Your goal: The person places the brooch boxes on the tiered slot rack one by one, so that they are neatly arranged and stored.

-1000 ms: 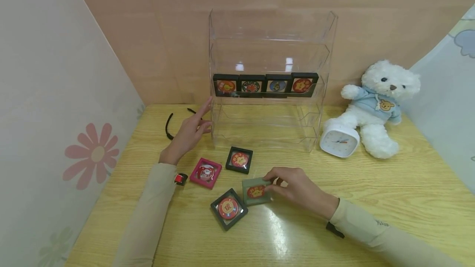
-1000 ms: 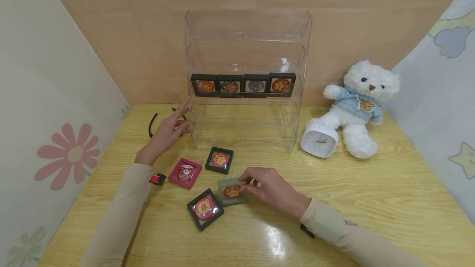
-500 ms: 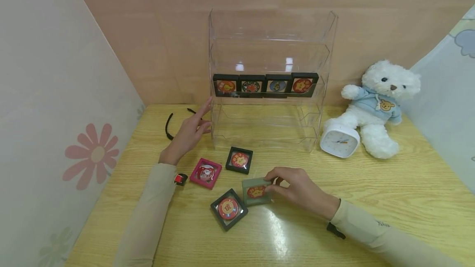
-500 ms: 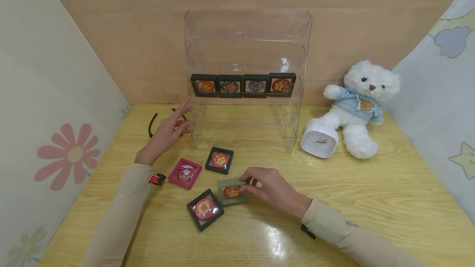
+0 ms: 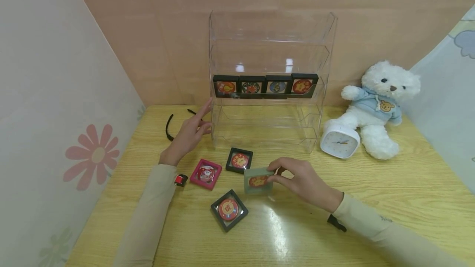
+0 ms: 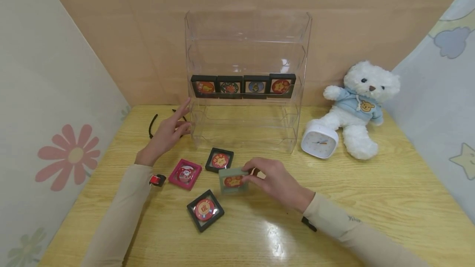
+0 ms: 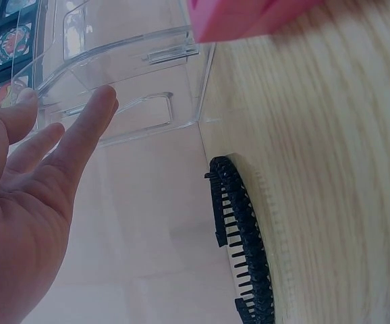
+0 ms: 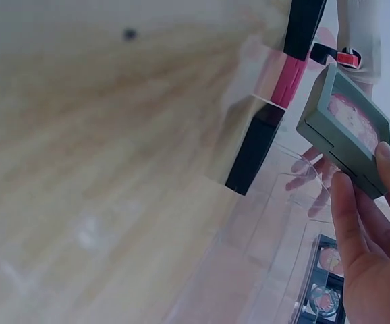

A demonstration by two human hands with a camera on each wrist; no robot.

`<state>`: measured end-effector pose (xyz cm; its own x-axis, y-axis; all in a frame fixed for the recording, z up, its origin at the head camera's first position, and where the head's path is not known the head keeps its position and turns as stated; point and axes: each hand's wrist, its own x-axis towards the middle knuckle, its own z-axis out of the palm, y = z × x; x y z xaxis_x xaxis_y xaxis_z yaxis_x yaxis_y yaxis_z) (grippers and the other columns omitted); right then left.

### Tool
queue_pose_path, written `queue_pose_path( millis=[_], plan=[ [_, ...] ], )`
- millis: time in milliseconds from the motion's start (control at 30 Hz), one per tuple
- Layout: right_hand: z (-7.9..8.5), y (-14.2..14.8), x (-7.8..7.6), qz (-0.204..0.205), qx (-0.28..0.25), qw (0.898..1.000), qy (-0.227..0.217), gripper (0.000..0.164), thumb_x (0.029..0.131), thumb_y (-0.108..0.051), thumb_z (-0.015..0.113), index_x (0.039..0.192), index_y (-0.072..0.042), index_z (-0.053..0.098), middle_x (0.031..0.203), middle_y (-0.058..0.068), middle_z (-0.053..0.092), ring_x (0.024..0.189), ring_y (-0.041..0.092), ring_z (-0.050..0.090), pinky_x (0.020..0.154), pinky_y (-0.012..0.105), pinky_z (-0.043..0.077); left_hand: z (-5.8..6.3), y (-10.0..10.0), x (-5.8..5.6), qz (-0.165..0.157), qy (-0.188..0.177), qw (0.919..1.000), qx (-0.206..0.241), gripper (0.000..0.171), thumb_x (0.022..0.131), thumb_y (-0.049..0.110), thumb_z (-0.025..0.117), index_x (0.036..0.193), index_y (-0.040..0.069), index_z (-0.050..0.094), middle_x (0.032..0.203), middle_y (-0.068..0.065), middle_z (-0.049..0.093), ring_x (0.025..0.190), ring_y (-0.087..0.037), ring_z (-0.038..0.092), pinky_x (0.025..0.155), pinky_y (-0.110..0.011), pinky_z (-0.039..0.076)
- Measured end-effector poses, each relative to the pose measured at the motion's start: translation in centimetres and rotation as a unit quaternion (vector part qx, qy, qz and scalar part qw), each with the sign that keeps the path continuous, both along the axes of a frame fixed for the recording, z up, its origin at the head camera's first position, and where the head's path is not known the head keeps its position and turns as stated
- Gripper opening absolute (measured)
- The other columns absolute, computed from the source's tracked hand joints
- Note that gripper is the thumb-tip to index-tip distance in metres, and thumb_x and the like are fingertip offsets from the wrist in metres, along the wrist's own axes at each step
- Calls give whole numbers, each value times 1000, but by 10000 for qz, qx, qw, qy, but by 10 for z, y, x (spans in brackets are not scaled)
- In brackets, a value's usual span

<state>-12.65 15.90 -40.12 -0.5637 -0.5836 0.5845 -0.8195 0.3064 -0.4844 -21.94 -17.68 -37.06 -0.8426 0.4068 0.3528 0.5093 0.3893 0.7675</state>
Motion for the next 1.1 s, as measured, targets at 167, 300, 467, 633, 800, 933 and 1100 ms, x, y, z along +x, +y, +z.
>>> queue_pose_path(
  millis=[167,300,467,633,800,933,1100],
  plan=[
    [5,-1,-5,-122,-1,9998,177,37,72,3,88,102,-11,70,97,-2,74,79,9,69,71,18,59,-20,-5,-15,73,-10,10000,7,73,103,-9,50,164,14,17,156,-28,35,108,-43,66,85,-49,61],
    [10,-4,-7,-179,-59,9993,316,38,72,3,89,102,-11,70,97,-3,74,80,8,69,70,20,60,-26,-8,-20,62,3,10000,-18,75,103,-5,51,165,22,17,157,-22,36,108,-37,67,84,-43,62],
    [16,-6,-11,-307,-57,9986,429,40,71,3,89,104,-10,70,99,-1,74,82,10,70,72,22,60,-25,-9,-20,48,-6,10000,-43,76,104,0,52,164,31,17,158,-16,37,108,-32,68,85,-37,61],
    [20,-7,-17,-420,-84,9982,430,38,73,4,88,104,-9,70,101,1,74,87,13,71,74,23,60,-25,-9,-19,57,-38,9999,-102,77,105,1,51,163,37,16,159,-14,36,109,-30,67,86,-34,61],
    [25,-8,-26,-499,-166,9971,549,35,73,5,87,102,-7,71,100,2,74,85,15,72,69,21,59,-26,-10,-20,97,9,9998,-175,79,105,2,51,163,40,14,159,-14,37,109,-27,68,85,-30,60],
    [30,-10,-32,-638,-208,9953,699,36,73,7,87,103,-5,70,100,2,74,83,15,71,68,16,57,-26,-10,-20,94,40,9998,-165,78,104,1,51,163,38,15,158,-14,37,109,-28,68,85,-31,61],
    [36,-13,-39,-795,-217,9933,816,34,74,7,86,103,-4,70,100,2,73,82,13,70,69,16,56,-25,-10,-20,51,73,9999,-85,76,104,0,52,164,32,18,157,-18,38,108,-31,68,85,-37,61]
  ],
)
